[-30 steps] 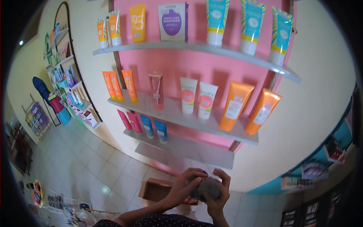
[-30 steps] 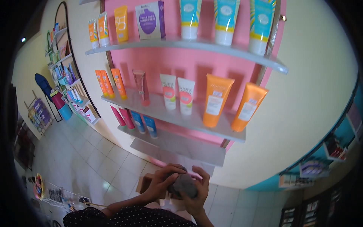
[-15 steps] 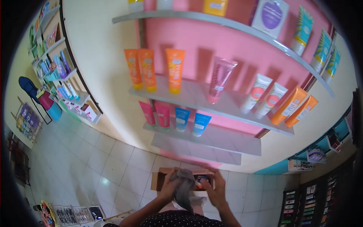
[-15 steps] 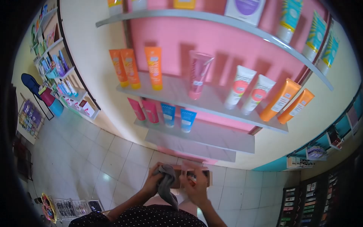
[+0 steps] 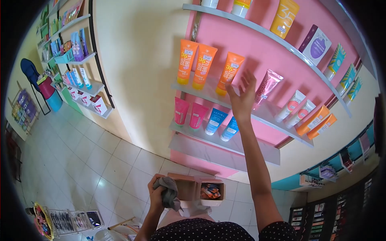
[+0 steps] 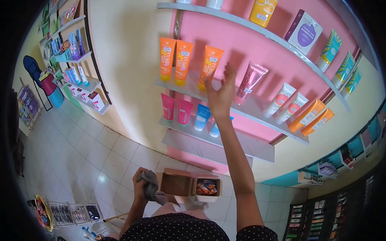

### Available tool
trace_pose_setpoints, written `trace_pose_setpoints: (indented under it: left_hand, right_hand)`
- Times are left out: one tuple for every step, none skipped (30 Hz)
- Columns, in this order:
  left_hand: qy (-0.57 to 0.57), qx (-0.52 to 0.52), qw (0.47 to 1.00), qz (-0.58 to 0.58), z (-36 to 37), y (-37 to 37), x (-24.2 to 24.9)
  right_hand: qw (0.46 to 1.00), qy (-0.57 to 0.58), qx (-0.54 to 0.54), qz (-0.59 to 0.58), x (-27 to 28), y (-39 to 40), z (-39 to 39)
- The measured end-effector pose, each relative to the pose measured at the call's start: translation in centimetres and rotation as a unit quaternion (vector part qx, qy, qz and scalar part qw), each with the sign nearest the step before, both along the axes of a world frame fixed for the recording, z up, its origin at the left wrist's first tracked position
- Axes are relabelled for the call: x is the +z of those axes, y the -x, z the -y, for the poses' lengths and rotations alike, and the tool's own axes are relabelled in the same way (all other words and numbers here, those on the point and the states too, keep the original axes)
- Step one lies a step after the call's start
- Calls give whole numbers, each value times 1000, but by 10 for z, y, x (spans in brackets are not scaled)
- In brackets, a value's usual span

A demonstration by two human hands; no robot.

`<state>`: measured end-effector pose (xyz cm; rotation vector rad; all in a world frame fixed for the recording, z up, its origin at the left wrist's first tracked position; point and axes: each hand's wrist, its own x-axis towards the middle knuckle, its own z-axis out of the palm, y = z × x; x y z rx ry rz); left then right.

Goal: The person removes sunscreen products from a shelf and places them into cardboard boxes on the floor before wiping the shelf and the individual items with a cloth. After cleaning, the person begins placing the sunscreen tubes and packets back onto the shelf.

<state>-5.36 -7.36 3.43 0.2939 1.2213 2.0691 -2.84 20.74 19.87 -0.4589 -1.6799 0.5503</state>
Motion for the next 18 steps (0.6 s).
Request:
trace_pose_setpoints:
  left_hand:
    - [2, 19, 1000, -6, 5, 2, -5]
    - [5, 38, 999, -12, 8, 3, -8]
    - [4, 46, 999, -12, 11, 2, -4]
    - [3, 45, 999, -12, 13, 2, -5]
    - [2, 50, 999, -10, 16, 2, -7]
    - [2, 56, 998, -8, 18, 1, -8]
    - [2, 57, 998, -8, 20, 1, -8]
    - [-9, 53, 999, 8, 23, 0, -6]
    - [-20, 48, 998, 23, 24, 0, -5]
    - [-20, 47, 998, 23, 24, -1, -5]
    - [-8, 43, 999, 3, 23, -1, -6]
    - [4, 39, 999, -18, 23, -1, -6]
    - [5, 38, 999, -19, 23, -1, -5]
    - [5, 41, 999, -18, 23, -2, -4]
    - [4, 45, 999, -16, 23, -3, -3]
    - [5, 44, 999, -16, 23, -4, -3]
    - [2, 50, 999, -15, 23, -5, -3]
    - [-1, 56, 998, -13, 23, -6, -3]
  right_hand:
    - [999, 44, 15, 18, -2, 4, -8]
    - [995, 89, 31, 35, -3, 8, -15]
    - [995, 87, 30, 36, -4, 10, -20]
    - [992, 108, 63, 33, -4, 10, -25]
    - [987, 128, 96, 30, -5, 9, -30]
    - [987, 128, 97, 31, -4, 8, -30]
    - [978, 159, 124, 60, -4, 6, -30]
    - [966, 190, 151, 88, -3, 5, -30]
    - [966, 190, 151, 88, -5, 5, -33]
    - [971, 170, 146, 85, -8, 6, -37]
    - [975, 150, 140, 83, -10, 6, -41]
    - [975, 151, 139, 83, -10, 4, -41]
    - [977, 150, 126, 88, -11, 3, -42]
    - [978, 149, 114, 94, -11, 1, -43]
    - [978, 150, 113, 93, -10, -2, -44]
    - [979, 143, 101, 102, -10, -4, -44]
    - [980, 137, 88, 112, -9, -4, -45]
    - [980, 138, 88, 112, -9, -4, -44]
